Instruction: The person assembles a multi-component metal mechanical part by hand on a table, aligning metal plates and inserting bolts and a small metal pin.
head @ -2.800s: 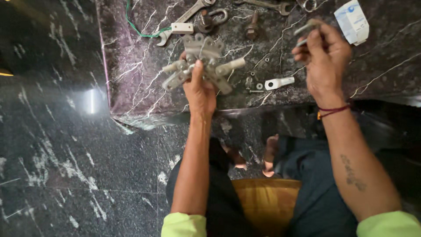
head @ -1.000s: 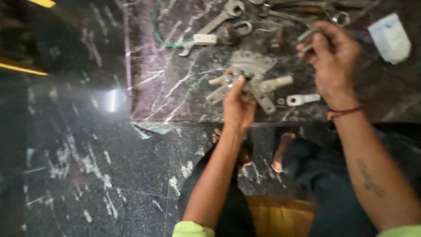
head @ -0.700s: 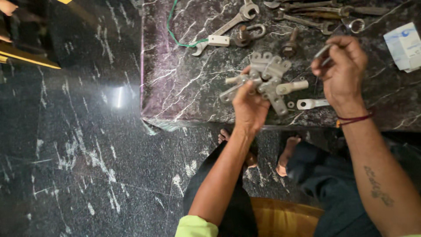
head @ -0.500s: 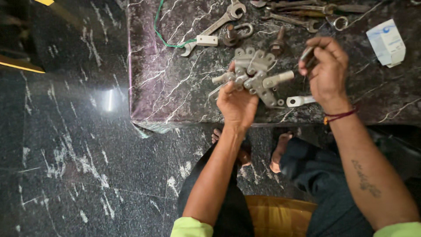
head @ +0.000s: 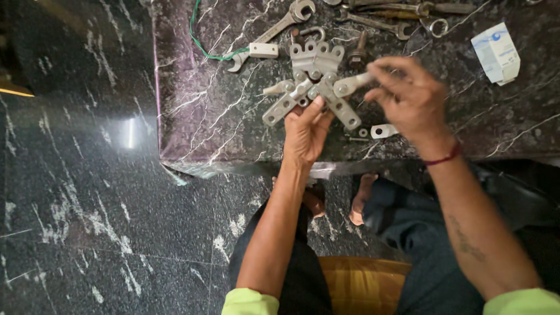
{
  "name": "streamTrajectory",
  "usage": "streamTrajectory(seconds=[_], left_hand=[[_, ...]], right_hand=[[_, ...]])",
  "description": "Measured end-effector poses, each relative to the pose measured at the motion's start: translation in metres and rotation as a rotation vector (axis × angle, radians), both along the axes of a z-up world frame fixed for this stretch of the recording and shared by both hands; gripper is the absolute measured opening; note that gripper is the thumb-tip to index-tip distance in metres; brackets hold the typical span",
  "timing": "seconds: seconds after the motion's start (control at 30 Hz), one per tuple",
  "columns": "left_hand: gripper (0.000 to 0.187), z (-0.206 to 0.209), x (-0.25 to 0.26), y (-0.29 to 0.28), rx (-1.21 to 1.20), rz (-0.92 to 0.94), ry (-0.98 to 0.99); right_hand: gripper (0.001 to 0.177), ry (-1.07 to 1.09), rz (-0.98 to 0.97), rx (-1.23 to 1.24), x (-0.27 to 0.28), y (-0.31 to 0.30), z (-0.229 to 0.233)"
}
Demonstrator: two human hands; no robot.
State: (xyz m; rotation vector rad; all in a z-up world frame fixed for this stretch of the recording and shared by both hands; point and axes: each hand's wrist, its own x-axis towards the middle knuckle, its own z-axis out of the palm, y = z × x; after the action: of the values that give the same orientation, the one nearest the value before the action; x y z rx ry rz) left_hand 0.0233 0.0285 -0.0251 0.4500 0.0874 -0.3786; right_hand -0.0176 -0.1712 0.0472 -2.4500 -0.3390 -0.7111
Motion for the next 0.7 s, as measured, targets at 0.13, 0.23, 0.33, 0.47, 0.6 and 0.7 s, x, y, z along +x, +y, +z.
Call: streamTrajectory(seconds=[0.13, 0.23, 0.33, 0.47, 0.6, 0.7], left_hand=[[0.041, -0.005, -0.003, -0.005, 0.037, -0.043, -0.015], [0.044, -0.006, -0.005, -0.007, 0.069, -0.014, -0.038], [0.042, -0.007, -0.005, -0.009, 0.054, 0.01, -0.022], [0.038, -0.015, -0.001, -0.01, 0.087, 0.004, 0.021], [0.034, -0.03, -0.002, -0.013, 0.061, -0.013, 0.0], [0.032, -0.03, -0.005, -0.012, 0.041, -0.029, 0.019]], right_hand=[[0.049, -0.041, -0.063, -0.255, -0.004, 0.015, 0.01], [0.048, -0.023, -0.078, -0.265, -0.003, 0.021, 0.016], [0.046, -0.003, -0.071, -0.29, -0.004, 0.022, 0.018], [0.032, -0.022, -0.043, -0.267, 0.001, 0.021, 0.015], [0.025, 0.0, -0.006, -0.199, -0.001, 0.013, 0.008], [0.015, 0.034, 0.059, -0.143, 0.005, 0.008, 0.013]])
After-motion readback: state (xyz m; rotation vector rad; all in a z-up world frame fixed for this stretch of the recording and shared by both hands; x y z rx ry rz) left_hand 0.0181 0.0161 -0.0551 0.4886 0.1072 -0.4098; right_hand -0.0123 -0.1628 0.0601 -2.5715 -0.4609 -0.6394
